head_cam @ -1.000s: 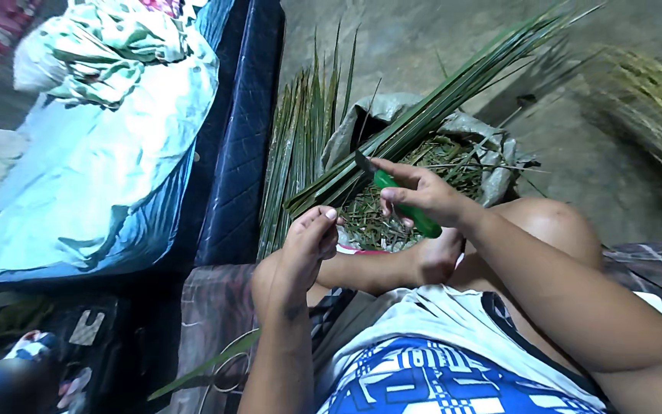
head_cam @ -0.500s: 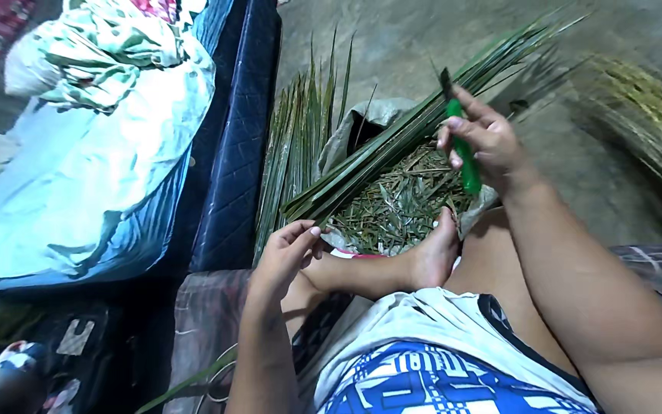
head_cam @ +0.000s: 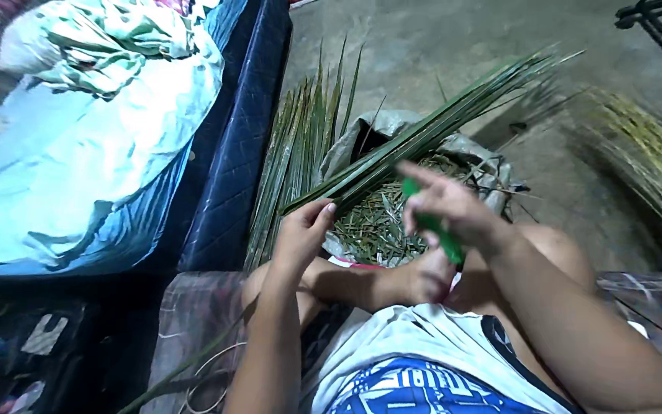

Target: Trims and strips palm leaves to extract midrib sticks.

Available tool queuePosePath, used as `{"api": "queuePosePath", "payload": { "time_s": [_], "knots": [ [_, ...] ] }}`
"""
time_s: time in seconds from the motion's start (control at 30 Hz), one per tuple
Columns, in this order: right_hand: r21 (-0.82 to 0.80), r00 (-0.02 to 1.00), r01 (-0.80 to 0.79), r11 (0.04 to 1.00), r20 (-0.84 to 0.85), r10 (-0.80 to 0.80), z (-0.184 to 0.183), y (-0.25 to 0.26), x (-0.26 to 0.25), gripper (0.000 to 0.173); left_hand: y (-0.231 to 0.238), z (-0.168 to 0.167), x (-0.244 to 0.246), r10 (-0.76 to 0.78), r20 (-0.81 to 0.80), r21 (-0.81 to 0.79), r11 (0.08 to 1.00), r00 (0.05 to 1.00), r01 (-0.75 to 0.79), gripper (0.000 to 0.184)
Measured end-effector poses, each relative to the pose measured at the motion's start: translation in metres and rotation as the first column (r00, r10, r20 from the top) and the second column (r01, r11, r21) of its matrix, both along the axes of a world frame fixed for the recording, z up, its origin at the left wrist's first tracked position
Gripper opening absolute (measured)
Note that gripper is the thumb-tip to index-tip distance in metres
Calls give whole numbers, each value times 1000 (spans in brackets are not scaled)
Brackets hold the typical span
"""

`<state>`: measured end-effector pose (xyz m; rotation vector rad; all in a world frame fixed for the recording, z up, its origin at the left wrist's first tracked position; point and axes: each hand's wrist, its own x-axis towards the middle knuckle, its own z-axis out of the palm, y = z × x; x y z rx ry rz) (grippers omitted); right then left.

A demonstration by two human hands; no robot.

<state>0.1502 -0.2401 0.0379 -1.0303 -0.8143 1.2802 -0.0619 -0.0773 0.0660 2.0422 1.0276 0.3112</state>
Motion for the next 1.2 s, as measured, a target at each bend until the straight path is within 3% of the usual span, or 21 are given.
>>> {"api": "queuePosePath", "payload": {
  "time_s": [0.03,0.1,0.33,0.57,0.87,0.93,1.07,1.2],
  "knots": [
    [-66,988,-150,986,-50,147,-1,6,-14,70,-1,0,8,-25,-4,6,1000,1000,25,24],
    [-102,960,-267,958,-120,254,-8,18,-30,73,-3,1,21,-67,-11,3,998,998,67,23],
    [-126,988,-57,990,-148,38,-26,37,-24,64,6,1,53,-140,-55,-34,990,989,138,26],
    [-153,970,-23,988,-242,-15,-32,43,-16,63,16,-14,59,-189,-22,-90,978,982,187,26],
    [-204,954,265,942,-85,-286,-42,56,-4,61,31,-35,44,-217,-158,19,975,963,223,30],
    [-179,971,228,957,-38,-238,-42,57,-7,66,33,-39,44,-250,-156,21,966,955,257,32],
    [-140,1000,-21,990,0,22,-44,56,-27,79,37,-30,45,-306,-193,-82,952,932,295,34],
    [-166,1000,-15,986,-13,13,-42,55,-35,73,41,-21,37,-355,-69,-307,897,932,318,32]
  ]
}}
